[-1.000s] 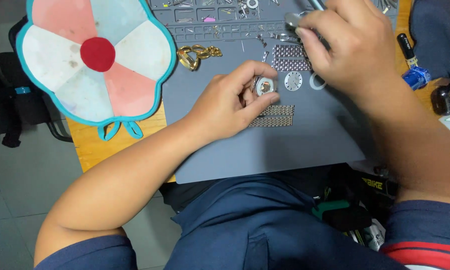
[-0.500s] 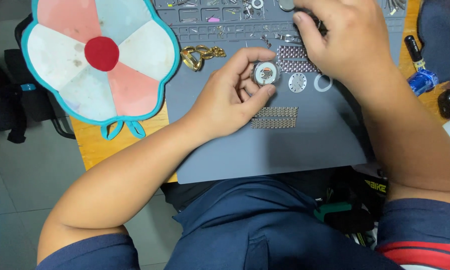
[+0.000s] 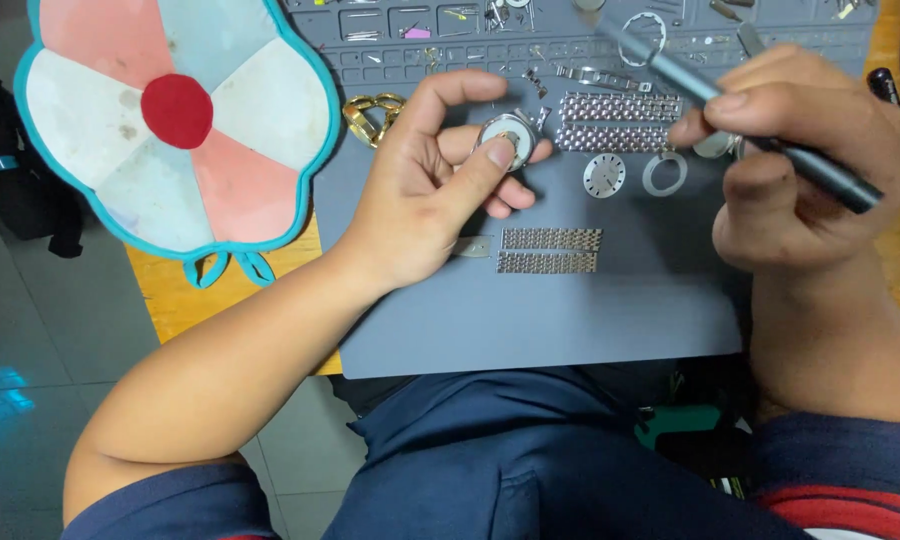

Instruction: Using a prying tool to open the back covers of various watch cases and inspecting internal components on a repair mat.

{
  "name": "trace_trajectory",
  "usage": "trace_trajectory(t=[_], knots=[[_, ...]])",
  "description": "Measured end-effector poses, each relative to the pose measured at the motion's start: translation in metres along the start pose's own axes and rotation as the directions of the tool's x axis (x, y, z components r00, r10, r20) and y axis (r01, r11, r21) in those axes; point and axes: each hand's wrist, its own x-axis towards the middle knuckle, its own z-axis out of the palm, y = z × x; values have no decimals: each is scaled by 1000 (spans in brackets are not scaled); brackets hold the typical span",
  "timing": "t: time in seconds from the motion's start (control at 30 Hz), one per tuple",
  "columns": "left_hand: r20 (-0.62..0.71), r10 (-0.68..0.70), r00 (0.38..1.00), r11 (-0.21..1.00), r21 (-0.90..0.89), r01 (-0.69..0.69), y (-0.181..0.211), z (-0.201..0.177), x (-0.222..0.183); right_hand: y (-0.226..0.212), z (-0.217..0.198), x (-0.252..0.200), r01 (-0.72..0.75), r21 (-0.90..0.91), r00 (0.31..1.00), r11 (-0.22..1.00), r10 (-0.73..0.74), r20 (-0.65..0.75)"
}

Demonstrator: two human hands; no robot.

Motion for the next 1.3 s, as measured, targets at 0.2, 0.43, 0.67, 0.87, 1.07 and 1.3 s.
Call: trace_trajectory(t=[0.2,0.43,0.67,0.87,1.07,1.3], knots=[[62,-17,998,986,-165,27,-1,-2,2,-5,-13,5,58,119,978,991,-80,193],[75,17,997,985,-173,-4,-2,-2,1,-13,0,10,-16,99,984,995,-2,179],[48,39,998,995,-91,-34,-2,1,2,-6,3,-1,-19,104,993,994,7,114],[66,33,997,998,-59,-29,-1,0,2,-9,7,-1,-39,90,996,995,31,89],[73,5,997,995,-101,2,-2,0,0,-6,15,-11,-121,105,993,987,120,20],[93,4,996,996,-84,4,-1,0,-1,-3,16,-15,-199,193,976,961,211,-45]])
